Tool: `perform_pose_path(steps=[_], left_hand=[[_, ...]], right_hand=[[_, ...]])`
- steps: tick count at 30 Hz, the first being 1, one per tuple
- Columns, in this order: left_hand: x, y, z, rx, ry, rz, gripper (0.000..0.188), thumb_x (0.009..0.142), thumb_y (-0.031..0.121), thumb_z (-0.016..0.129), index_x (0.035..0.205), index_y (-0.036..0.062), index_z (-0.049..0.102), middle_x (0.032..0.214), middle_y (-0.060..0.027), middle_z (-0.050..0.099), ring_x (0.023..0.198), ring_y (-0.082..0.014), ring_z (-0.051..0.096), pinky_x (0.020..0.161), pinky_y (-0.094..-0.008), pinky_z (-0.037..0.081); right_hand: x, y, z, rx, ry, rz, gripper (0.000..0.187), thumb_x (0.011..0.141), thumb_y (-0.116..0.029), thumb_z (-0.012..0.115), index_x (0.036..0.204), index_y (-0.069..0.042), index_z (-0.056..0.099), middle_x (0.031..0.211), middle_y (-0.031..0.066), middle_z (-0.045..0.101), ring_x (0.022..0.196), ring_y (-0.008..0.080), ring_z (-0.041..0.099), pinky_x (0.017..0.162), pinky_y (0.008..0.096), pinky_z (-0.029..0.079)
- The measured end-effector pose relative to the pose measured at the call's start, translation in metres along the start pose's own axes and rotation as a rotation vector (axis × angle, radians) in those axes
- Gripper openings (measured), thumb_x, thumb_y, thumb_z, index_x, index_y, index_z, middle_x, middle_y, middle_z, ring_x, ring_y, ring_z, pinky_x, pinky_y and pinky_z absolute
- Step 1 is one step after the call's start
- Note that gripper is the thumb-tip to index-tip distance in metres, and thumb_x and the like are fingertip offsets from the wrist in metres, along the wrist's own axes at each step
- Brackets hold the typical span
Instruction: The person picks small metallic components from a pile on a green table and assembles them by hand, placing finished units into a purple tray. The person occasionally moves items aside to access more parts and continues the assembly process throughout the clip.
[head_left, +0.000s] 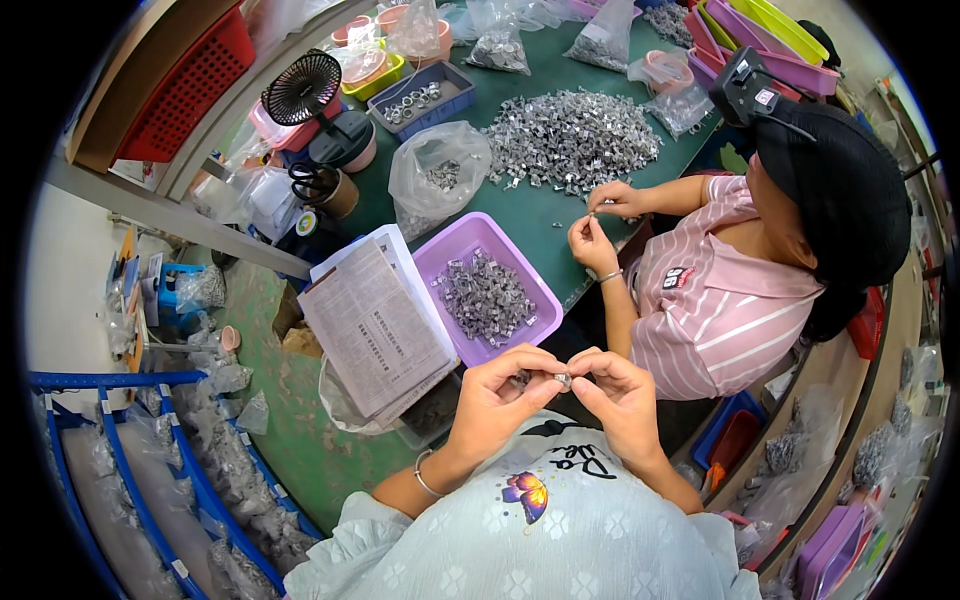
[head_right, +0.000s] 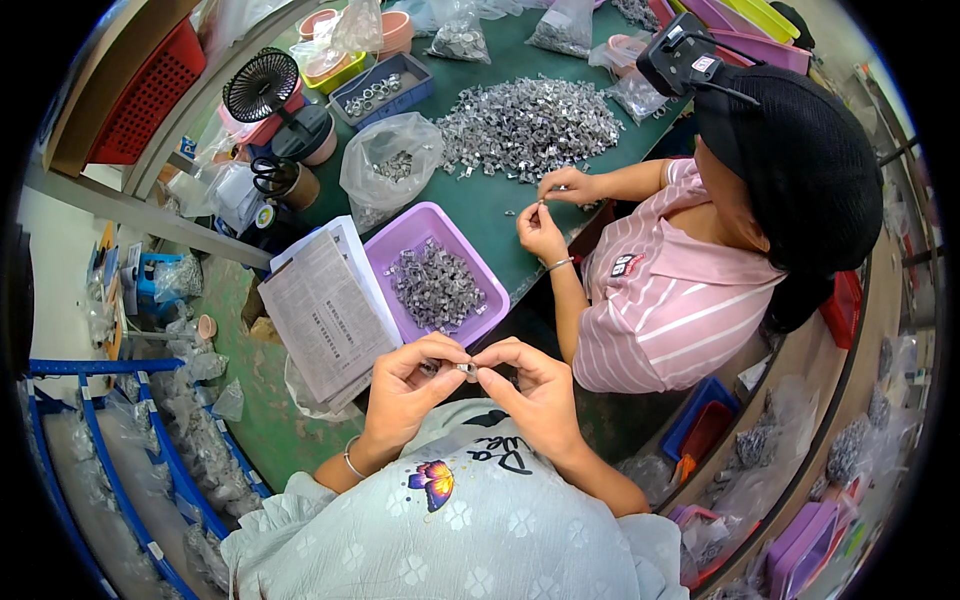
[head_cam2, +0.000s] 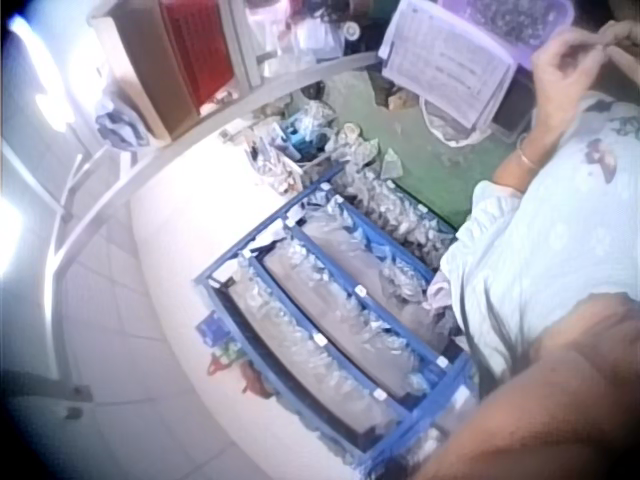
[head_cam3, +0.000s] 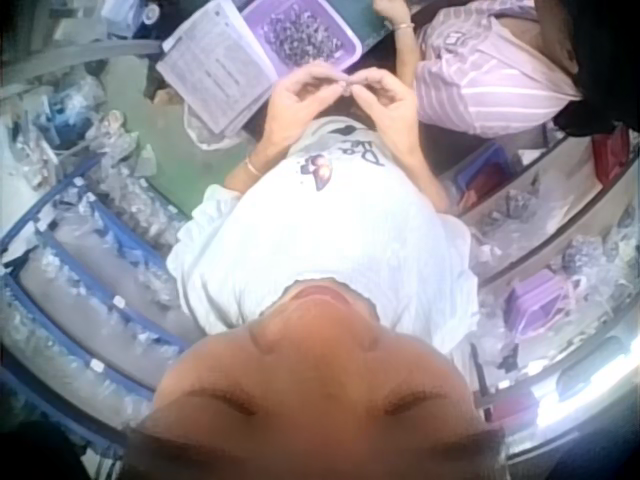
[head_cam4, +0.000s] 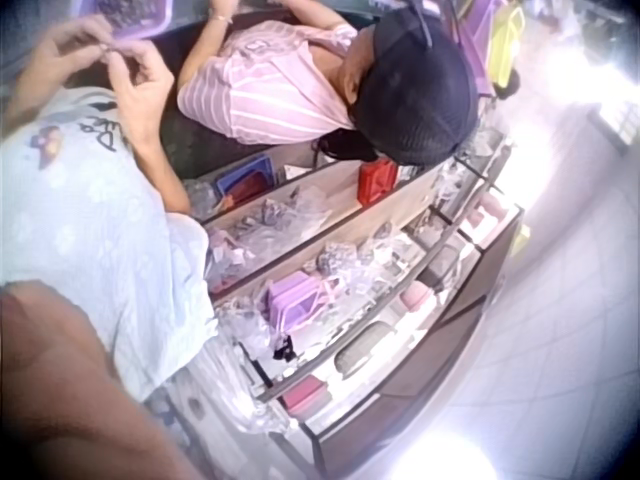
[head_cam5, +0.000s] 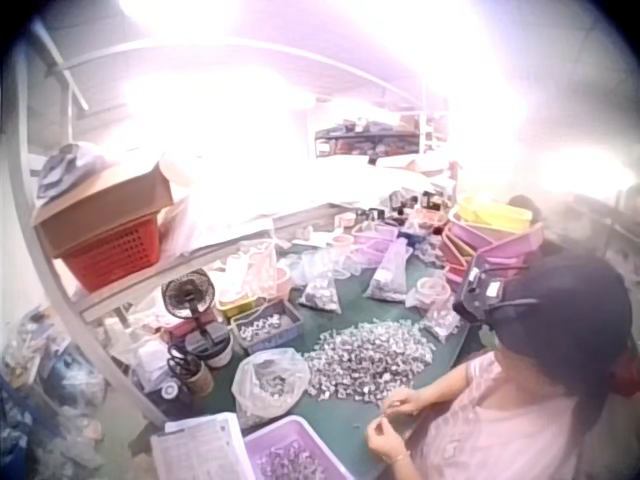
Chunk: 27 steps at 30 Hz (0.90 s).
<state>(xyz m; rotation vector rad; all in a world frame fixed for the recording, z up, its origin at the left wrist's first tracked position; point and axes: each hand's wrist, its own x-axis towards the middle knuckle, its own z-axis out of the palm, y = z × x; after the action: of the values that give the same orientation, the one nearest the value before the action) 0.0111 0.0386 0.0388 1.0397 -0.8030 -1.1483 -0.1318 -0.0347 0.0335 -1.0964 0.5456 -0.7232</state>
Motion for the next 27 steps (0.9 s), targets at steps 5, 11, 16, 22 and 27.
perform_pose_path(steps=[5,11,16,22,27], left_hand=[[-0.004,0.005,0.0,0.035,-0.022,0.057,0.015,0.079,-0.007,0.059,0.094,-0.0036,0.06,0.094,-0.007,0.055,0.078,-0.0078,0.049,0.067,-0.0199,0.04],[-0.009,0.01,0.004,0.042,-0.015,0.075,0.017,0.077,-0.01,0.06,0.091,-0.0022,0.061,0.091,-0.0059,0.053,0.071,-0.0054,0.047,0.061,-0.0187,0.039],[-0.011,0.015,0.008,0.002,0.031,0.033,0.018,0.072,-0.011,0.062,0.088,-0.0008,0.061,0.086,-0.006,0.053,0.071,-0.0079,0.046,0.063,-0.0203,0.036],[-0.012,0.013,0.009,-0.004,0.0,0.064,0.018,0.074,-0.01,0.062,0.09,-0.0014,0.061,0.088,-0.0056,0.052,0.069,-0.0061,0.046,0.059,-0.019,0.038],[-0.013,0.01,0.009,-0.007,-0.01,0.092,0.018,0.075,-0.01,0.062,0.091,-0.0019,0.061,0.088,-0.0056,0.052,0.067,-0.0051,0.046,0.057,-0.0184,0.038]], right_hand=[[-0.004,-0.003,0.001,0.0,-0.025,-0.031,0.017,0.077,0.007,0.06,0.094,0.006,0.059,0.091,0.0106,0.058,0.087,0.0154,0.054,0.078,0.0263,0.043],[-0.007,-0.005,0.002,-0.002,-0.043,-0.09,0.018,0.075,0.008,0.062,0.092,0.005,0.06,0.09,0.0109,0.058,0.088,0.0173,0.052,0.078,0.0271,0.042],[-0.01,-0.005,0.003,-0.015,-0.043,-0.103,0.018,0.074,0.008,0.063,0.092,0.005,0.06,0.09,0.0106,0.058,0.088,0.0169,0.052,0.078,0.0271,0.041],[-0.012,-0.006,0.004,0.013,-0.035,-0.09,0.018,0.074,0.008,0.062,0.091,0.005,0.06,0.09,0.0103,0.058,0.087,0.0169,0.052,0.078,0.0274,0.041],[-0.014,-0.007,0.004,0.018,-0.044,-0.084,0.017,0.075,0.008,0.062,0.091,0.004,0.06,0.09,0.0099,0.058,0.087,0.0168,0.052,0.078,0.0276,0.04]])
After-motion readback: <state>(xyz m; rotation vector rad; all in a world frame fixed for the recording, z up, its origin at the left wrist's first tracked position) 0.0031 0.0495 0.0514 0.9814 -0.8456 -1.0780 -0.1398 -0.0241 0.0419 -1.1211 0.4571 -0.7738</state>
